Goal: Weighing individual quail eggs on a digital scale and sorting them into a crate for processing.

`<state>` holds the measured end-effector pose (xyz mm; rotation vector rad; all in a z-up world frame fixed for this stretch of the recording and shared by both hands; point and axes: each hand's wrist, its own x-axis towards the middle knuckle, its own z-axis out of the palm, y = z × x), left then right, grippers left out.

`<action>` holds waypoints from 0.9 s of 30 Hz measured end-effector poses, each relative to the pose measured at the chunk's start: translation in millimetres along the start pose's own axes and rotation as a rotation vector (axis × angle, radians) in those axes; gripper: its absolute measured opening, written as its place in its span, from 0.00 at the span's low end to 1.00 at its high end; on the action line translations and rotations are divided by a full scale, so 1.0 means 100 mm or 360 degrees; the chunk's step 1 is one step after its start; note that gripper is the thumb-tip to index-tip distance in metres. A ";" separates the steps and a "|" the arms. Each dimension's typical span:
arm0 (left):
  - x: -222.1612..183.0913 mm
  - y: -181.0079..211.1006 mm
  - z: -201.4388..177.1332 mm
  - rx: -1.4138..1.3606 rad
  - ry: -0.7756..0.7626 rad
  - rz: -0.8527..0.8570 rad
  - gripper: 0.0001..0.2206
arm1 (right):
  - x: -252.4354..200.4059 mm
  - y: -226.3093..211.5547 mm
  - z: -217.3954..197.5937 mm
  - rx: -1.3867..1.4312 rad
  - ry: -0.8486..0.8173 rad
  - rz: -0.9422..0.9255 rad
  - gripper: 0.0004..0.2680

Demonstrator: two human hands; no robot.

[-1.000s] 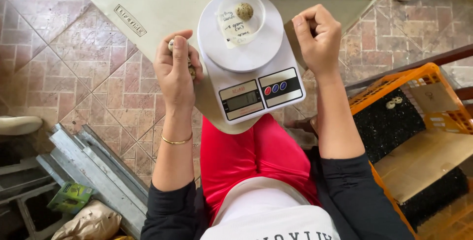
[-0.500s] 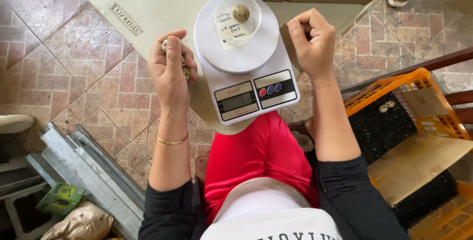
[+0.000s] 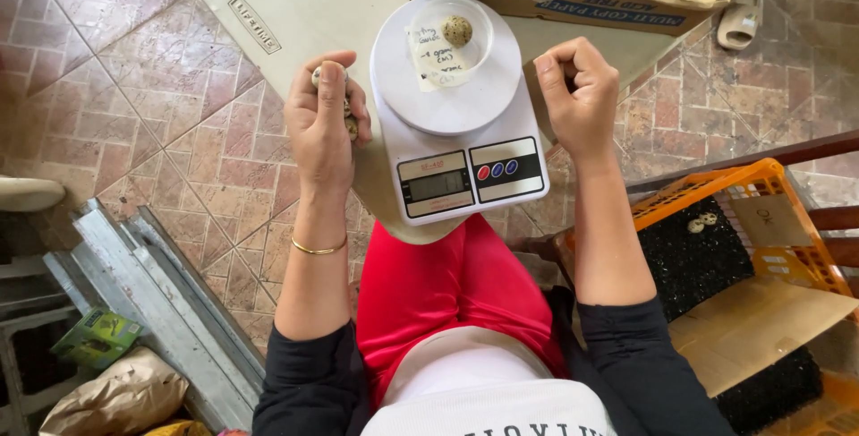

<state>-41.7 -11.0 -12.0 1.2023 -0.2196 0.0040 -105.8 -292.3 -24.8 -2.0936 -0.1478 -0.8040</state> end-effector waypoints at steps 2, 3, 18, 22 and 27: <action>-0.02 0.00 -0.01 0.0005 0.0003 -0.0023 0.17 | -0.02 0.01 0.00 0.0005 0.0001 0.0002 0.07; -0.02 0.00 -0.01 0.0006 0.0009 -0.0031 0.17 | -0.03 0.01 0.01 0.0008 0.0002 0.0004 0.07; 0.04 -0.25 -0.10 -0.0052 0.0022 0.0158 0.15 | -0.01 0.10 0.02 0.0092 0.0125 0.0082 0.06; 0.04 -0.26 -0.11 -0.0064 0.0024 0.0153 0.15 | -0.02 0.13 0.03 0.0088 0.0127 0.0059 0.06; 0.04 -0.23 -0.10 -0.0087 0.0016 0.0149 0.15 | -0.02 0.10 0.03 0.0067 0.0113 0.0051 0.06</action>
